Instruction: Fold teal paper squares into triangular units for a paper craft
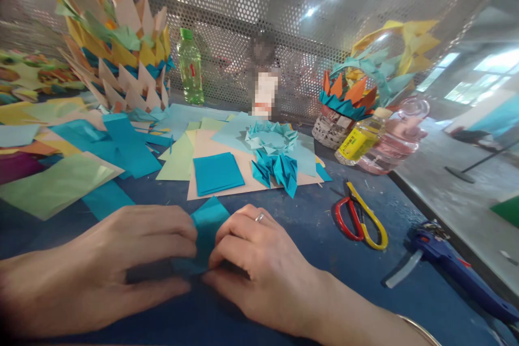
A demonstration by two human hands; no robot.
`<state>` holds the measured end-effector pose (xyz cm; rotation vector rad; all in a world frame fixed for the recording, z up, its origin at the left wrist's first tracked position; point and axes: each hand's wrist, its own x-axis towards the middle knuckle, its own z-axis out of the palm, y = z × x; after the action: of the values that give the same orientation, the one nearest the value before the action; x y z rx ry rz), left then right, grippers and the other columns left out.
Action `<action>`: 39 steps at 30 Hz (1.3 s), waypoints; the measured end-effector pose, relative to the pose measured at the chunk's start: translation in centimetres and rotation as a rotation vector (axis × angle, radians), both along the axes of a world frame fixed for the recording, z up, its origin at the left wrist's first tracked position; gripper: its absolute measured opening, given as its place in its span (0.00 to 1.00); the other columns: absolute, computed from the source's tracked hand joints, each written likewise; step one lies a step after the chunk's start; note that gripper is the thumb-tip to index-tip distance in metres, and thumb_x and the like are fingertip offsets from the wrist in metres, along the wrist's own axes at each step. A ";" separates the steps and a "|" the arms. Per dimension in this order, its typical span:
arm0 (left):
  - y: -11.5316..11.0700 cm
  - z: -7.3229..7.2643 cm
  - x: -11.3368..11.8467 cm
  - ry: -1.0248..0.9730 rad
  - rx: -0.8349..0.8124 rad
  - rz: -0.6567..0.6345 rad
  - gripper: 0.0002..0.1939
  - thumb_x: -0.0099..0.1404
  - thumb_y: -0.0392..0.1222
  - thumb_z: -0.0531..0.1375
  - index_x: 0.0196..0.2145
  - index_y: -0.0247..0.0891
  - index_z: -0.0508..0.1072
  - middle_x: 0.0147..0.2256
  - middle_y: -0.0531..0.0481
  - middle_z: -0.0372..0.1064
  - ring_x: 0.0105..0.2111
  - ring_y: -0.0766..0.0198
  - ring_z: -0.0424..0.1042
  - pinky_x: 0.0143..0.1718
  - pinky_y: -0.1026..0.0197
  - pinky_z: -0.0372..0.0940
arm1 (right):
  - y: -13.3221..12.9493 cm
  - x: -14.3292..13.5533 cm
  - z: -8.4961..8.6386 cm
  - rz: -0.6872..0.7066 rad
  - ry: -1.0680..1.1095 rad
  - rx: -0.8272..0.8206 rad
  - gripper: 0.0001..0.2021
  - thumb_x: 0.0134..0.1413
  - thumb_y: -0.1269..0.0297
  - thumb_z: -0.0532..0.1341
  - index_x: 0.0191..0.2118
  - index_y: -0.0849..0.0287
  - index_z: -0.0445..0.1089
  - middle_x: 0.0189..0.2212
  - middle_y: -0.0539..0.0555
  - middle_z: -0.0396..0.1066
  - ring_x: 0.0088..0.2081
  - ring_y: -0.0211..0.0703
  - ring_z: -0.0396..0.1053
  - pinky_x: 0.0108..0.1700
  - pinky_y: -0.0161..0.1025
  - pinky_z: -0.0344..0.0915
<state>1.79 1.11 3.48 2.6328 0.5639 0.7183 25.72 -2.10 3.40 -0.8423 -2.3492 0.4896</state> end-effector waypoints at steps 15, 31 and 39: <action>0.5 0.9 0.2 0.062 -0.265 -0.076 0.10 0.67 0.30 0.55 0.29 0.39 0.71 0.29 0.54 0.68 0.31 0.69 0.69 0.33 0.69 0.63 | 0.9 1.6 0.4 0.221 -0.121 0.051 0.19 0.52 0.82 0.53 0.38 0.61 0.80 0.34 0.54 0.75 0.35 0.42 0.68 0.39 0.42 0.63; 0.2 -0.6 1.4 -0.028 -0.158 0.077 0.10 0.68 0.32 0.56 0.29 0.39 0.68 0.28 0.54 0.67 0.31 0.67 0.66 0.31 0.65 0.59 | 1.0 1.7 0.4 0.225 -0.118 0.103 0.17 0.55 0.81 0.53 0.36 0.58 0.77 0.32 0.53 0.76 0.34 0.40 0.68 0.39 0.41 0.66; 0.0 -1.0 1.4 0.001 -0.145 0.084 0.10 0.67 0.29 0.56 0.28 0.39 0.66 0.29 0.55 0.66 0.32 0.66 0.65 0.32 0.63 0.58 | 0.9 1.7 0.1 0.265 -0.105 0.093 0.16 0.49 0.82 0.55 0.35 0.60 0.78 0.32 0.52 0.76 0.33 0.40 0.68 0.40 0.41 0.65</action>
<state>3.18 1.12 2.48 2.4883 0.7032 0.6735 27.38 -1.23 3.54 -0.5283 -2.5742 0.4479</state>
